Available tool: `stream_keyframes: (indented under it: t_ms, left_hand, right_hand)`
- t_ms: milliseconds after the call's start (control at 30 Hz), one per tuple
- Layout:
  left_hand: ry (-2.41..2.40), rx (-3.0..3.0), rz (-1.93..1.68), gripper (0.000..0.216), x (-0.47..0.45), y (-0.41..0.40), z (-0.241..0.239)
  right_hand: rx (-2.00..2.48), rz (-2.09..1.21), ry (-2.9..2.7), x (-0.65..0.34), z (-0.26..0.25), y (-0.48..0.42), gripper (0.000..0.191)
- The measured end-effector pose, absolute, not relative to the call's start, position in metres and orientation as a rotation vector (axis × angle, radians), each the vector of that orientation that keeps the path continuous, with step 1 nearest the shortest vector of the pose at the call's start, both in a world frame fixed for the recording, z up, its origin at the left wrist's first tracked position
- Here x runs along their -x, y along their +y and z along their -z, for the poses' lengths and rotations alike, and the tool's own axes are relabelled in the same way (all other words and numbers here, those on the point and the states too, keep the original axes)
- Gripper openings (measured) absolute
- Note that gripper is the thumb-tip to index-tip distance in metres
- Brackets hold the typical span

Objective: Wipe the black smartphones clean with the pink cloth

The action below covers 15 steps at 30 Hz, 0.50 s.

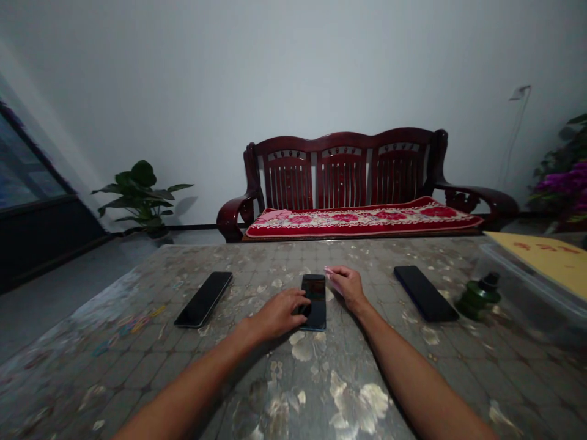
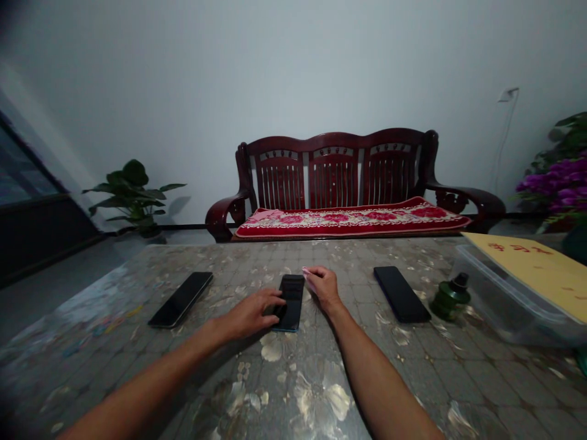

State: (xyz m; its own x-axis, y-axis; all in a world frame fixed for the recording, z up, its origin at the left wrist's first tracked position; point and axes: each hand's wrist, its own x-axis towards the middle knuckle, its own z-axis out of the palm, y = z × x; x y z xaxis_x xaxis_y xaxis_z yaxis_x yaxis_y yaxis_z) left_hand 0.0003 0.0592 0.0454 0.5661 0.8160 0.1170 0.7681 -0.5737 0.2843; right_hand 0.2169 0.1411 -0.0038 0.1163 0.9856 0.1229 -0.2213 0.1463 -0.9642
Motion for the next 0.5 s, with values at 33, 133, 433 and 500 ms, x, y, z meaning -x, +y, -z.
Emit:
stream_keyframes:
  t_ms: [33,133,433,500]
  left_hand:
    - [1.271,-2.706,-0.270,0.050,0.000,0.068,-0.049]
    - [1.191,-2.874,-0.125,0.074,-0.004,0.098,-0.056]
    - [0.960,-3.058,0.224,0.096,-0.026,0.138,-0.063]
    - [0.950,-3.053,0.255,0.092,-0.028,0.141,-0.065]
  right_hand:
    - [0.985,-1.134,-1.018,-0.217,0.004,0.142,0.032]
    - [0.973,-1.123,-0.988,-0.219,0.004,0.144,0.031]
    - [0.964,-1.132,-0.937,-0.220,0.003,0.148,0.024]
    - [0.959,-1.140,-0.929,-0.220,0.003,0.148,0.024]
